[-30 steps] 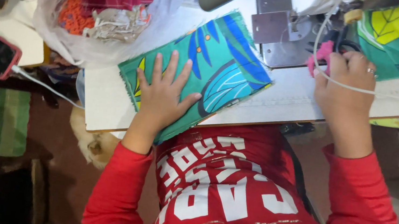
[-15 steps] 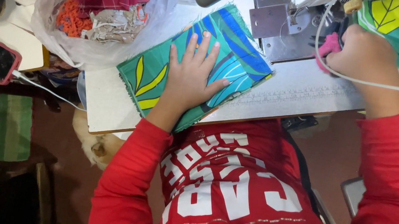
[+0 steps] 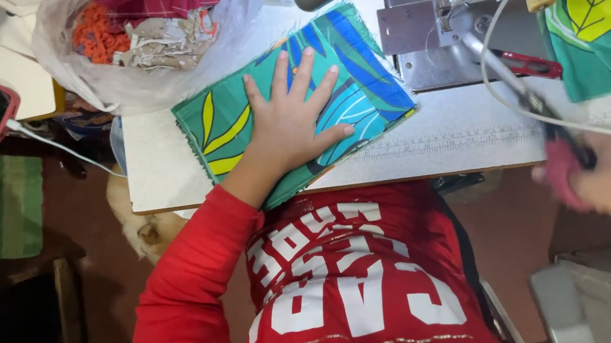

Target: Cutting a piece of patterned fabric with scissors and organizing scraps into a plastic bag.

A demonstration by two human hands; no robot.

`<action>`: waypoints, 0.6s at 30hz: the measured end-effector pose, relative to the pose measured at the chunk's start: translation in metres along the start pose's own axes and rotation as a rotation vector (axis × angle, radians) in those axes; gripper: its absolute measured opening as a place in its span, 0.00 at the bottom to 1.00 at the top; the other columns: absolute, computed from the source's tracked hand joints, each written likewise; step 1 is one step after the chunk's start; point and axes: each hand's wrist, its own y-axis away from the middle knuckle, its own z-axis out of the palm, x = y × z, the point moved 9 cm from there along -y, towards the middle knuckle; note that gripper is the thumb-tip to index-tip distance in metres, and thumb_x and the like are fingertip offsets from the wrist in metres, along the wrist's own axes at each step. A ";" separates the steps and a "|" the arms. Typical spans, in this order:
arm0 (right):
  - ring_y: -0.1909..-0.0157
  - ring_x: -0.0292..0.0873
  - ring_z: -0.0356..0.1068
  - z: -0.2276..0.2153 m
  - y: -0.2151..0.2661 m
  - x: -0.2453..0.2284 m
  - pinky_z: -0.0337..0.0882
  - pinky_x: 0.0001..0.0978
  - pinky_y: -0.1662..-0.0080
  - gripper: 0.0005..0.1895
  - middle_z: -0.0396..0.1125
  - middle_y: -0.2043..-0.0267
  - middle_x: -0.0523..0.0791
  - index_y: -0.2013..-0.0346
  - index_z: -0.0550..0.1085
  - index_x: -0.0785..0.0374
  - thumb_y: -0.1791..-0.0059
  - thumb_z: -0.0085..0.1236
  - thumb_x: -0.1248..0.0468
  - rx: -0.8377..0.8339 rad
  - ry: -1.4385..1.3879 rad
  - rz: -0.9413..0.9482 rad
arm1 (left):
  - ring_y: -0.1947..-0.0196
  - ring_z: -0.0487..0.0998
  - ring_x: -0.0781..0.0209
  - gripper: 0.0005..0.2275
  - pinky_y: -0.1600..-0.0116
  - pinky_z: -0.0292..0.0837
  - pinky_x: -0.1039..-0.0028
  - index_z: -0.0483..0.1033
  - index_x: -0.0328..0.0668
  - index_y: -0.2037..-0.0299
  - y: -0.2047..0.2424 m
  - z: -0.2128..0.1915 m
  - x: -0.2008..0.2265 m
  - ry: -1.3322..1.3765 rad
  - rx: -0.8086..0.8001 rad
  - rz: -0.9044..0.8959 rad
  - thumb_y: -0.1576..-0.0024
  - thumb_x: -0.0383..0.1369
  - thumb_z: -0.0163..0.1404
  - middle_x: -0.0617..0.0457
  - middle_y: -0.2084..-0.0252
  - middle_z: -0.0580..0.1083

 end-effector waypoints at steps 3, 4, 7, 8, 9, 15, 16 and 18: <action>0.76 0.44 0.57 0.064 0.018 0.029 0.54 0.34 0.69 0.20 0.61 0.82 0.47 0.78 0.74 0.60 0.62 0.78 0.53 0.072 -0.638 -0.161 | 0.27 0.42 0.31 0.38 0.41 0.45 0.20 0.52 0.62 0.26 -0.008 0.001 0.000 0.038 -0.120 -0.036 0.44 0.68 0.33 0.45 0.24 0.46; 0.76 0.44 0.57 0.086 0.014 0.038 0.54 0.34 0.69 0.20 0.61 0.82 0.47 0.78 0.74 0.60 0.62 0.78 0.53 0.071 -0.637 -0.157 | 0.27 0.42 0.31 0.38 0.41 0.45 0.20 0.52 0.62 0.26 -0.013 0.009 -0.003 0.040 -0.122 -0.033 0.44 0.68 0.33 0.45 0.24 0.46; 0.76 0.36 0.52 0.130 0.018 0.030 0.47 0.27 0.69 0.23 0.55 0.81 0.39 0.82 0.67 0.59 0.65 0.81 0.64 -0.022 -0.939 -0.406 | 0.27 0.43 0.32 0.39 0.37 0.36 0.22 0.55 0.62 0.27 -0.021 0.011 -0.002 0.023 0.003 0.052 0.45 0.70 0.28 0.40 0.25 0.51; 0.76 0.36 0.51 0.138 0.020 0.024 0.47 0.29 0.69 0.24 0.52 0.80 0.39 0.82 0.65 0.59 0.64 0.80 0.63 -0.082 -0.979 -0.408 | 0.26 0.40 0.33 0.40 0.37 0.35 0.22 0.53 0.61 0.26 -0.023 0.012 -0.003 0.077 -0.032 0.048 0.45 0.70 0.27 0.42 0.24 0.47; 0.76 0.36 0.49 0.146 0.023 0.018 0.46 0.30 0.69 0.26 0.49 0.80 0.39 0.83 0.62 0.59 0.62 0.79 0.63 -0.142 -1.018 -0.411 | 0.25 0.37 0.34 0.41 0.36 0.34 0.22 0.51 0.60 0.25 -0.026 0.012 -0.003 0.132 -0.068 0.044 0.46 0.70 0.26 0.44 0.23 0.44; 0.71 0.41 0.52 0.151 0.017 0.012 0.51 0.29 0.62 0.26 0.52 0.74 0.44 0.76 0.61 0.62 0.56 0.77 0.64 -0.393 -1.032 -0.250 | 0.25 0.42 0.38 0.42 0.35 0.39 0.25 0.56 0.48 0.27 -0.030 0.015 -0.001 0.054 0.061 0.127 0.44 0.69 0.29 0.41 0.24 0.49; 0.71 0.41 0.52 0.152 0.016 0.015 0.51 0.29 0.62 0.26 0.52 0.74 0.44 0.76 0.61 0.62 0.56 0.77 0.64 -0.390 -1.034 -0.245 | 0.25 0.42 0.38 0.42 0.35 0.39 0.25 0.56 0.48 0.27 -0.031 0.015 -0.001 0.057 0.062 0.131 0.44 0.69 0.29 0.41 0.24 0.49; 0.74 0.40 0.55 0.158 0.016 0.015 0.51 0.30 0.69 0.24 0.56 0.76 0.43 0.75 0.64 0.61 0.55 0.78 0.65 -0.453 -0.936 -0.265 | 0.25 0.44 0.38 0.42 0.37 0.44 0.24 0.56 0.49 0.27 -0.032 0.015 -0.003 0.037 0.055 0.110 0.44 0.69 0.30 0.43 0.24 0.49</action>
